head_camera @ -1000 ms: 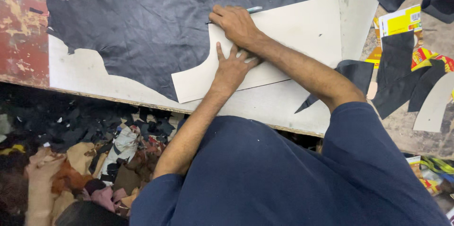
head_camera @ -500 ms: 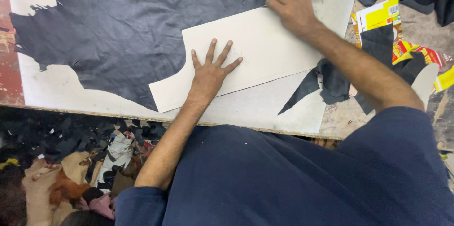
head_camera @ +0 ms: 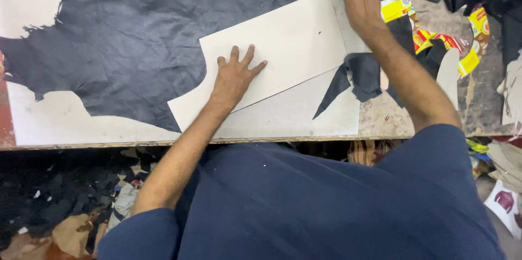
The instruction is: The person lays a large piece of black fabric on a table and uses a cardboard template to trace and cut out shapes. They repeatedly position the template, trace its outline with a pen, and cut the fabric along the marked lines using a utility knife.
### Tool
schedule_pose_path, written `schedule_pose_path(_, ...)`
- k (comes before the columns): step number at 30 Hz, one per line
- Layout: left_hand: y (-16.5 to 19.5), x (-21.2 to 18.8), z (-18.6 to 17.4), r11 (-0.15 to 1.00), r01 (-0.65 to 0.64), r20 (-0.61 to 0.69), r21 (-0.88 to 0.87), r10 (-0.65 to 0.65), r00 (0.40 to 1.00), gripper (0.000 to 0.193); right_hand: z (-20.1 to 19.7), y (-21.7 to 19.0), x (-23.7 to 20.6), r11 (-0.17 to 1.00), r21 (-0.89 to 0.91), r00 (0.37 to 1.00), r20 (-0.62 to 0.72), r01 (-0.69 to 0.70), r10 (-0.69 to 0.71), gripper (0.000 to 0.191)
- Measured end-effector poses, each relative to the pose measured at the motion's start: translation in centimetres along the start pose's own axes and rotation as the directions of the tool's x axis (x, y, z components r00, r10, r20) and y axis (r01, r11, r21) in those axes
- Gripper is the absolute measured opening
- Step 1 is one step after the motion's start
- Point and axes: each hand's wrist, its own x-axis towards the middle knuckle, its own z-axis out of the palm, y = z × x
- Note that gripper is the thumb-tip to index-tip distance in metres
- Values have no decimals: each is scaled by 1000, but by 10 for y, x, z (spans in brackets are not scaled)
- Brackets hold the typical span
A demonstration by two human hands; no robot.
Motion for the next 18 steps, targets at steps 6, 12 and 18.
schedule_pose_path(6,-89,77,-25,934,-134,235,-331,220,947,24,-101,-172,-52,567,667,875,381,-483,298,28)
schedule_pose_path(12,-116,126,-43,868,-380,525,-318,496,692,70,-106,-341,-11,465,713,848,388,-525,362,26)
schedule_pose_path(18,-113,118,-44,883,-189,490,-430,404,773,40,-44,-377,53,588,682,869,148,-436,472,23)
